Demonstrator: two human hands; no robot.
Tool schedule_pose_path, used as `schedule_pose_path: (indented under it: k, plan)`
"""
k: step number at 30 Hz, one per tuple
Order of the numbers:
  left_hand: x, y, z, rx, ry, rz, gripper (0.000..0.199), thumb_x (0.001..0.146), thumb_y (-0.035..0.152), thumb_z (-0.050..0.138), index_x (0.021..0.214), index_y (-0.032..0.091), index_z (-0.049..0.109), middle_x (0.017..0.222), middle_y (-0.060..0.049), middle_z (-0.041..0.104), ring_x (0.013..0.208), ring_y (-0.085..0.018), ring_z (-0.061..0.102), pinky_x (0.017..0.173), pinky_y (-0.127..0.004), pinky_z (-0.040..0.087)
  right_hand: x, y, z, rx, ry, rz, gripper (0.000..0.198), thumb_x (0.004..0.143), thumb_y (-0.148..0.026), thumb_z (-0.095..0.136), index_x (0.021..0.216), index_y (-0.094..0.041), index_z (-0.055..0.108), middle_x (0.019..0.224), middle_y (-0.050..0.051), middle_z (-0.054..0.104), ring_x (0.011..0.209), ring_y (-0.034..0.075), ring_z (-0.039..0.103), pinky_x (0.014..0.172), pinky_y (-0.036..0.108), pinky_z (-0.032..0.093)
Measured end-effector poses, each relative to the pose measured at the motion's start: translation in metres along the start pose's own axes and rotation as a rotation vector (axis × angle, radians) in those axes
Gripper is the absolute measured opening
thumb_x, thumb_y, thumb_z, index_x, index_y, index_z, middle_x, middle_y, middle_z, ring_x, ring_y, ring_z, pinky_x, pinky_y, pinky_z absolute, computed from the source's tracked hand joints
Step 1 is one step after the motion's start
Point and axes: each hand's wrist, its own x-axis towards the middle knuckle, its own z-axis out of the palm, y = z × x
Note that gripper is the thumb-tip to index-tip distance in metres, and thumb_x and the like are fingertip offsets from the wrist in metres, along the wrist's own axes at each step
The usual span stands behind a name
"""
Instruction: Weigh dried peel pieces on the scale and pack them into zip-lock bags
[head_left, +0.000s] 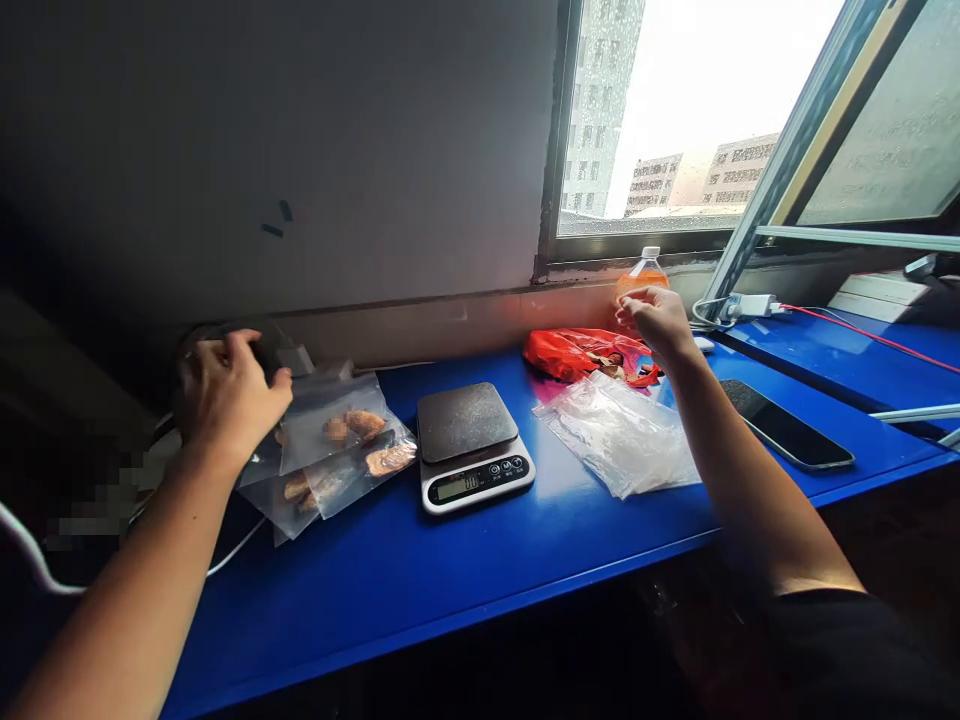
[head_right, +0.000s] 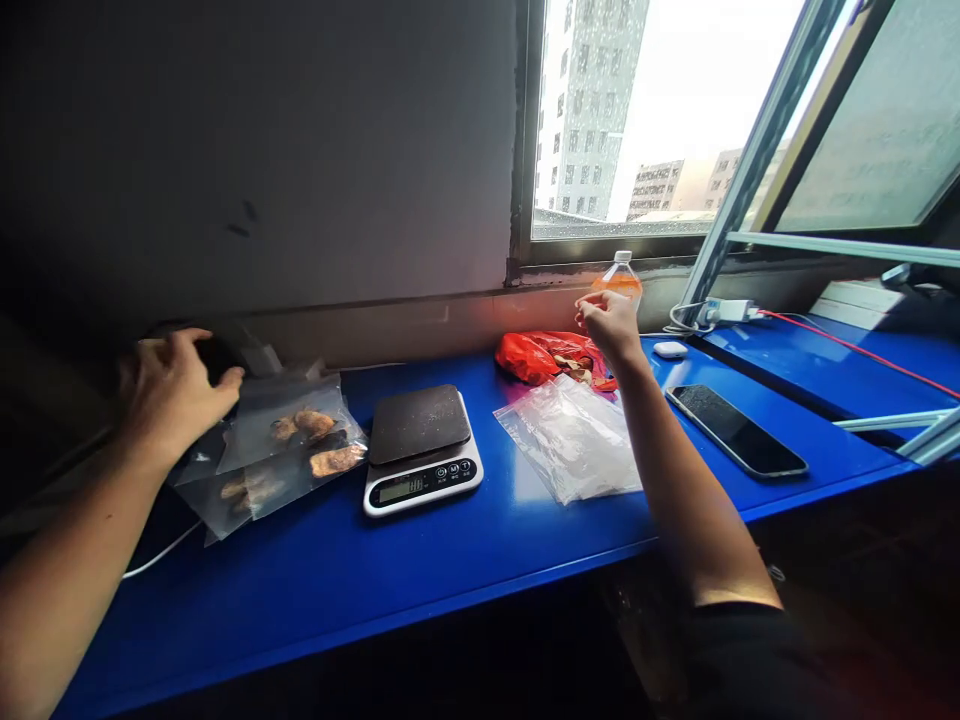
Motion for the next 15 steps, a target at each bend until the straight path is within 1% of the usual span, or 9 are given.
schedule_pose_path:
  k: [1,2,3,6,9,10,12,13,15]
  plan:
    - [-0.002,0.005,0.002,0.109,-0.065,-0.035,0.038,0.081,0.025,0.061,0.116,0.012,0.054,0.135,-0.02,0.046,0.134,-0.047,0.031,0.109,-0.07,0.025,0.006,0.01,-0.005,-0.088,-0.026,0.0,0.012,0.077,-0.02,0.057,0.082,-0.016,0.066,0.073,0.007,0.068,0.068,0.017,0.064,0.067,0.031,0.052]
    - [-0.004,0.011,0.006,0.193,-0.131,-0.066,0.039,0.083,0.027,0.059,0.119,0.011,0.056,0.142,-0.021,0.041,0.137,-0.049,0.026,0.111,-0.07,0.022,0.01,0.019,-0.009,-0.192,-0.092,-0.005,0.011,0.074,-0.018,0.058,0.079,-0.015,0.068,0.072,0.008,0.069,0.07,0.019,0.065,0.068,0.031,0.051]
    - [-0.007,0.017,0.01,0.246,-0.207,-0.078,0.04,0.086,0.03,0.056,0.122,0.011,0.059,0.144,-0.021,0.041,0.139,-0.049,0.025,0.113,-0.067,0.022,0.011,0.028,-0.012,-0.304,-0.187,-0.013,0.011,0.072,-0.017,0.06,0.078,-0.015,0.069,0.072,0.008,0.069,0.07,0.019,0.065,0.068,0.031,0.051]
    - [-0.015,0.026,0.026,0.304,-0.437,-0.109,0.044,0.093,0.04,0.048,0.128,0.016,0.061,0.142,-0.015,0.053,0.138,-0.04,0.036,0.115,-0.056,0.029,0.006,0.048,-0.012,-0.477,-0.469,-0.063,0.02,0.065,-0.014,0.066,0.083,-0.018,0.073,0.082,0.006,0.075,0.076,0.02,0.068,0.072,0.029,0.053]
    - [-0.024,0.02,0.039,0.328,-0.627,-0.198,0.049,0.098,0.046,0.036,0.128,0.019,0.063,0.137,-0.012,0.062,0.128,-0.038,0.052,0.107,-0.056,0.039,0.001,0.062,-0.005,-0.573,-0.675,-0.263,0.039,0.067,-0.01,0.063,0.103,-0.021,0.073,0.107,0.007,0.075,0.094,0.023,0.069,0.084,0.03,0.054]
    - [-0.027,0.016,0.041,0.335,-0.665,-0.228,0.051,0.099,0.047,0.032,0.129,0.02,0.064,0.135,-0.012,0.064,0.125,-0.037,0.055,0.105,-0.055,0.041,0.001,0.065,-0.003,-0.626,-0.705,-0.34,0.043,0.069,-0.01,0.061,0.109,-0.021,0.071,0.113,0.008,0.074,0.099,0.023,0.068,0.087,0.031,0.053]
    - [-0.031,0.01,0.043,0.351,-0.703,-0.271,0.054,0.1,0.048,0.026,0.131,0.022,0.062,0.132,-0.011,0.066,0.122,-0.036,0.059,0.102,-0.052,0.044,0.004,0.069,0.001,-0.718,-0.682,-0.436,0.043,0.075,-0.012,0.057,0.116,-0.021,0.069,0.114,0.009,0.074,0.1,0.024,0.068,0.088,0.033,0.053]
    - [-0.032,0.008,0.042,0.357,-0.709,-0.282,0.055,0.1,0.048,0.025,0.133,0.024,0.061,0.132,-0.01,0.067,0.123,-0.035,0.06,0.102,-0.05,0.045,0.006,0.07,0.003,-0.749,-0.654,-0.455,0.04,0.077,-0.014,0.057,0.115,-0.021,0.07,0.111,0.009,0.075,0.097,0.024,0.068,0.086,0.033,0.053]
    - [-0.033,0.005,0.04,0.365,-0.714,-0.291,0.055,0.099,0.049,0.024,0.133,0.027,0.062,0.132,-0.008,0.067,0.123,-0.034,0.061,0.102,-0.047,0.046,0.011,0.07,0.005,-0.786,-0.613,-0.468,0.03,0.08,-0.019,0.058,0.106,-0.022,0.073,0.101,0.008,0.076,0.088,0.023,0.068,0.079,0.032,0.053]
